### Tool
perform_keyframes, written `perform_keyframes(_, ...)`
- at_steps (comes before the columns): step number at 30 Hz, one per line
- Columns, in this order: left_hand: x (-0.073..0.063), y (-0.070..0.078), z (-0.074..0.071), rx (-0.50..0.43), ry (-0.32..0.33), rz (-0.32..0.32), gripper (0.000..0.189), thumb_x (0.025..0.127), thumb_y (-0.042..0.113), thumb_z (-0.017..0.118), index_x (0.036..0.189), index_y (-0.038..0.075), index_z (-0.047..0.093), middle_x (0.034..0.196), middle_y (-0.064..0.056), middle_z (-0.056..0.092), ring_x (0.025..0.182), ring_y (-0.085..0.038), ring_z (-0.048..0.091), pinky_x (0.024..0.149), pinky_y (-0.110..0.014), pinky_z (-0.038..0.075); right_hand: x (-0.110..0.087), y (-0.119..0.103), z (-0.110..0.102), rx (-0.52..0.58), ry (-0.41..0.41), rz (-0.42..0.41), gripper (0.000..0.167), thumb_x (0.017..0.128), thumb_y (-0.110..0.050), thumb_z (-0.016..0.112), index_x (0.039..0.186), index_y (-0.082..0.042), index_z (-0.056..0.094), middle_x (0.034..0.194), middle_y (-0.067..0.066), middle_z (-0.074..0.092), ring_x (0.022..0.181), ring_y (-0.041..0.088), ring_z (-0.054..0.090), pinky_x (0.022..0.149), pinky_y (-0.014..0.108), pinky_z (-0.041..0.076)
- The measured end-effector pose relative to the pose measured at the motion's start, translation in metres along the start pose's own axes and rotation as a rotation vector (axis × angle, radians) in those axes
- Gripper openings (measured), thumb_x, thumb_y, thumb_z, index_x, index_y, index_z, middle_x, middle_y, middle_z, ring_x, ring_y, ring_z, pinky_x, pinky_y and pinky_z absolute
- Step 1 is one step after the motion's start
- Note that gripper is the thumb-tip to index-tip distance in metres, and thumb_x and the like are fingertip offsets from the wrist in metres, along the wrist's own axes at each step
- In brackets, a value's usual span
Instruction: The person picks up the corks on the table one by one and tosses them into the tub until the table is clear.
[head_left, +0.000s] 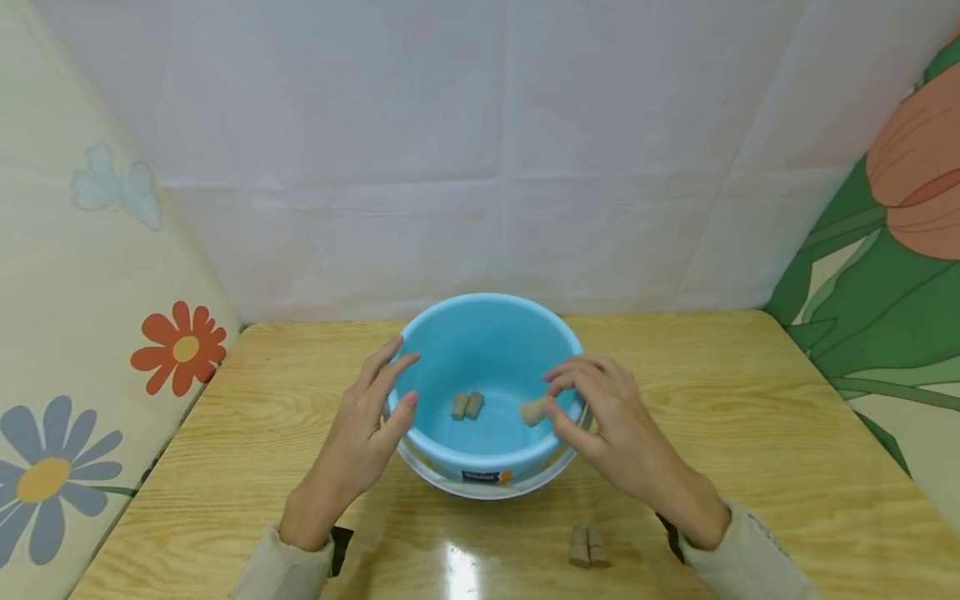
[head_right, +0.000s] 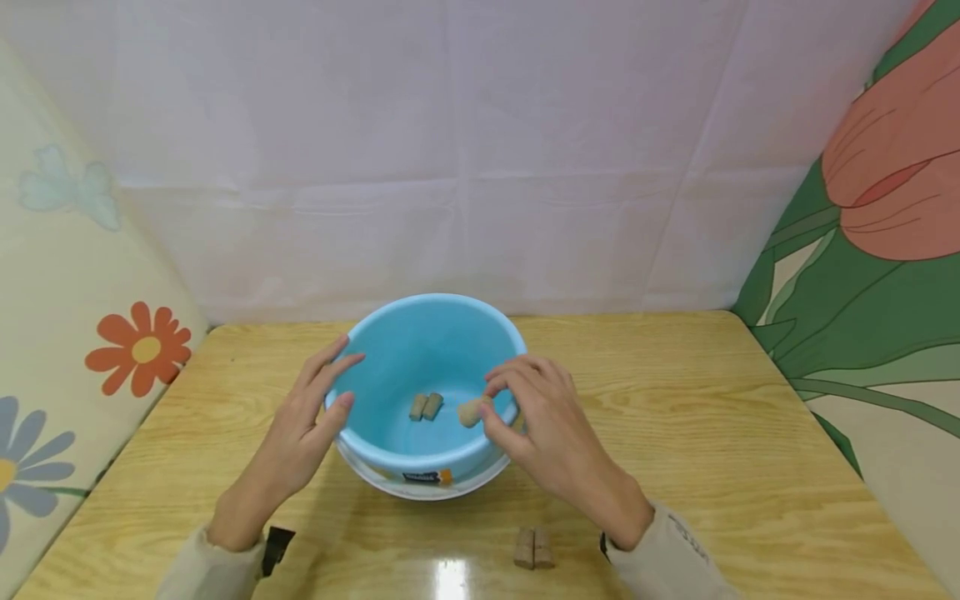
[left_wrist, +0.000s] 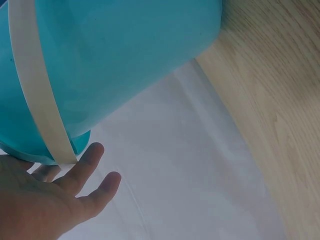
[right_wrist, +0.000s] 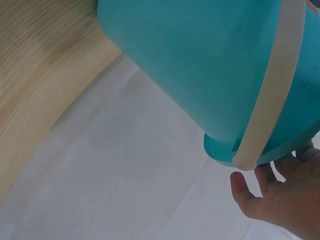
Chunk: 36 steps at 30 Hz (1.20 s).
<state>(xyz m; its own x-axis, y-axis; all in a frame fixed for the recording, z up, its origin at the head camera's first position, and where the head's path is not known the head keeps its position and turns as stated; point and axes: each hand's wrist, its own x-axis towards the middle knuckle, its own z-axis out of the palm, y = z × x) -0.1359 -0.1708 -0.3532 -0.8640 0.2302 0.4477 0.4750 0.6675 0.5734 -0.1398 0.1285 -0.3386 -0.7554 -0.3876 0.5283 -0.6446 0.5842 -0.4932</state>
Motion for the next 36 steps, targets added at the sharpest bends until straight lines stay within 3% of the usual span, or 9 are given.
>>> perform_keyframes(11,0.002,-0.002,0.002,-0.016,0.009,0.006,0.044,0.102,0.022,0.049,0.143,0.007,0.051,0.161,-0.011,0.030,0.131,-0.038,0.050,0.089,-0.054,0.050,-0.002,0.002,0.000,0.015,-0.005,0.023,0.009,0.092,-0.013,0.067,0.100,-0.017,0.067,0.117,0.003,0.068,0.123,0.028,0.050,0.105,0.060,0.027)
perform_keyframes(16,0.002,-0.001,0.003,-0.017,0.013,0.009,0.044,0.102,0.022,0.049,0.143,0.007,0.051,0.160,-0.011,0.030,0.131,-0.038,0.050,0.089,-0.054,0.050,-0.005,0.003,0.000,0.029,0.065,-0.044,0.015,0.087,-0.008,0.071,0.100,-0.013,0.067,0.117,0.005,0.067,0.122,0.029,0.051,0.104,0.058,0.031)
perform_keyframes(21,0.001,0.001,0.002,-0.020,0.005,0.002,0.044,0.102,0.022,0.050,0.143,0.008,0.051,0.160,-0.011,0.030,0.128,-0.036,0.052,0.087,-0.051,0.051,-0.010,0.005,-0.004,0.006,0.156,-0.130,0.020,0.082,-0.008,0.076,0.100,-0.010,0.068,0.121,0.006,0.066,0.120,0.030,0.053,0.104,0.045,0.034)
perform_keyframes(24,0.000,0.001,0.002,-0.020,0.003,-0.002,0.044,0.102,0.022,0.050,0.143,0.008,0.051,0.161,-0.011,0.030,0.130,-0.036,0.051,0.088,-0.052,0.050,-0.014,0.006,-0.008,-0.010,0.178,-0.152,0.017,0.086,-0.013,0.076,0.100,-0.009,0.067,0.122,0.006,0.066,0.119,0.030,0.053,0.105,0.037,0.034)
perform_keyframes(31,0.000,0.000,0.001,-0.016,0.004,-0.006,0.044,0.102,0.022,0.049,0.144,0.007,0.050,0.161,-0.011,0.029,0.128,-0.035,0.052,0.087,-0.051,0.050,-0.028,0.008,-0.016,-0.025,0.149,-0.104,0.018,0.085,-0.016,0.077,0.100,-0.011,0.067,0.122,0.008,0.065,0.121,0.029,0.052,0.110,0.026,0.030)
perform_keyframes(36,0.000,0.001,0.000,-0.014,0.003,-0.008,0.044,0.102,0.022,0.049,0.143,0.008,0.051,0.161,-0.011,0.030,0.125,-0.035,0.054,0.086,-0.050,0.050,-0.036,0.010,-0.018,-0.035,0.167,-0.123,0.028,0.096,-0.037,0.065,0.102,-0.009,0.068,0.123,0.009,0.064,0.121,0.026,0.052,0.111,0.022,0.028)
